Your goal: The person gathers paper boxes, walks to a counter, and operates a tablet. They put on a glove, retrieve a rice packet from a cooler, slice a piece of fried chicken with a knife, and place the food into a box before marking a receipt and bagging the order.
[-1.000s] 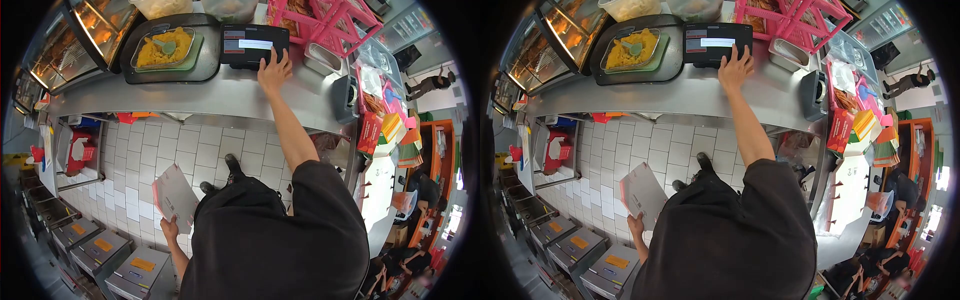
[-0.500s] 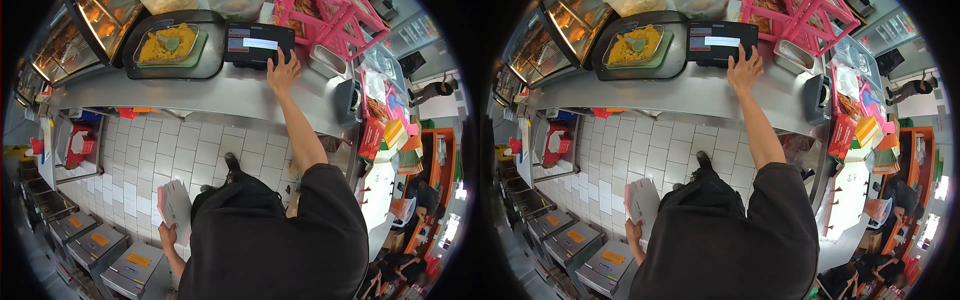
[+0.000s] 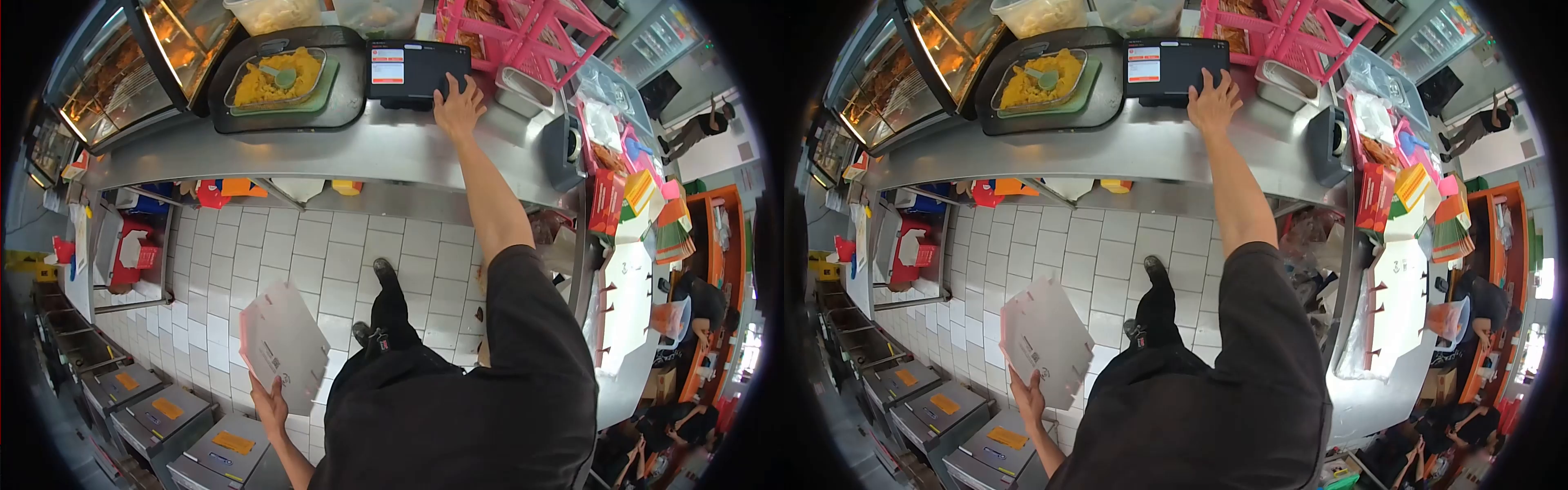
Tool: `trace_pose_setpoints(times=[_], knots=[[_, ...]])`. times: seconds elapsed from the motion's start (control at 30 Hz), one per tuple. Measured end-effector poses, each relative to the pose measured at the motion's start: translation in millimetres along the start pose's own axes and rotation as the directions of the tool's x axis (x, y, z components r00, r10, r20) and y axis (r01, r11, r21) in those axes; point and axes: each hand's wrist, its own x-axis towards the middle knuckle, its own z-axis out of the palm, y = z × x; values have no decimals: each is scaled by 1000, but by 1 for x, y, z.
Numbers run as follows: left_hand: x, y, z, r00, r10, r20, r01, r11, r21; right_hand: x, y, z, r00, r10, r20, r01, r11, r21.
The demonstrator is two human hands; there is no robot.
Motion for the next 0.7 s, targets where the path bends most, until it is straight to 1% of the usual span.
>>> trace_pose_setpoints(times=[0.03, 0.07, 0.1, 0.13, 0.17, 0.2, 0.23, 0.27, 0.3, 0.33, 0.37, 0.4, 0.43, 0.47, 0.5, 0.53, 0.57, 0.6, 0.63, 0.67, 0.7], knots=[[-5, -4, -1, 1000, -2, 10, 2, 1000, 9, -9, -7, -8, 999, 40, 4, -40, 998, 57], [-13, -10, -1, 999, 7, -50, -11, 997, -75, -28, -8, -6, 998, -29, 47, 16, 968, 249], [-14, -15, 2, 995, 26, -97, -42, 985, -165, -47, -7, -7, 994, -94, 60, 60, 906, 419], [-11, -13, 6, 997, 63, -49, -70, 983, -171, -86, -12, -25, 902, -50, 430, -138, 908, 395], [-9, -10, 7, 997, 76, -32, -81, 962, -262, -143, 3, -26, 807, -577, 126, 521, 796, 308], [-10, -7, 7, 997, 83, 5, -76, 935, -345, -185, -26, -111, 797, -212, 565, -168, 822, 544], [-8, 3, 5, 987, 129, 92, -90, 934, -346, -236, -15, -128, 622, -243, 745, -342, 771, 537], [-3, 17, 7, 968, 207, 141, -141, 917, -373, -284, 1, -157, 581, -176, 794, -409, 781, 472], [4, 37, 10, 945, 282, 168, -193, 891, -411, -317, 6, -191, 539, -129, 832, -462, 781, 420], [7, 65, 17, 911, 370, 184, -264, 864, -430, -334, 28, -215, 587, -46, 808, -486, 779, 397], [11, 74, 22, 890, 401, 217, -276, 853, -443, -353, 47, -245, 624, 37, 781, -513, 772, 374], [22, 83, 28, 861, 428, 274, -248, 825, -508, -360, 64, -274, 646, 79, 759, -519, 775, 361], [27, 100, 40, 826, 456, 330, -213, 796, -567, -367, 82, -304, 675, 154, 721, -629, 631, 454], [26, 116, 54, 799, 485, 355, -221, 786, -577, -378, 97, -334, 690, 226, 688, -698, 459, 549], [23, 139, 69, 736, 524, 428, -83, 698, -711, -374, 104, -378, 694, 188, 695, -698, 415, 584], [21, 164, 86, 662, 570, 487, 74, 596, -799, -368, 114, -421, 703, 145, 697, -692, 368, 621], [19, 185, 106, 593, 625, 508, 92, 573, -814, -376, 133, -448, 755, 195, 626, -646, 387, 658], [12, 205, 127, 525, 673, 522, 114, 552, -826, -382, 138, -484, 736, 325, 594, -676, 325, 661], [-3, 235, 136, 396, 704, 590, 135, 591, -796, -392, 142, -514, 728, 423, 540, -674, 295, 677], [-11, 252, 159, 324, 715, 620, 136, 613, -778, -412, 162, -523, 773, 441, 456, -554, 117, 824], [-47, 284, 166, 345, 675, 652, 65, 676, -734, -422, 164, -542, 668, 561, 488, -528, -105, 843]])
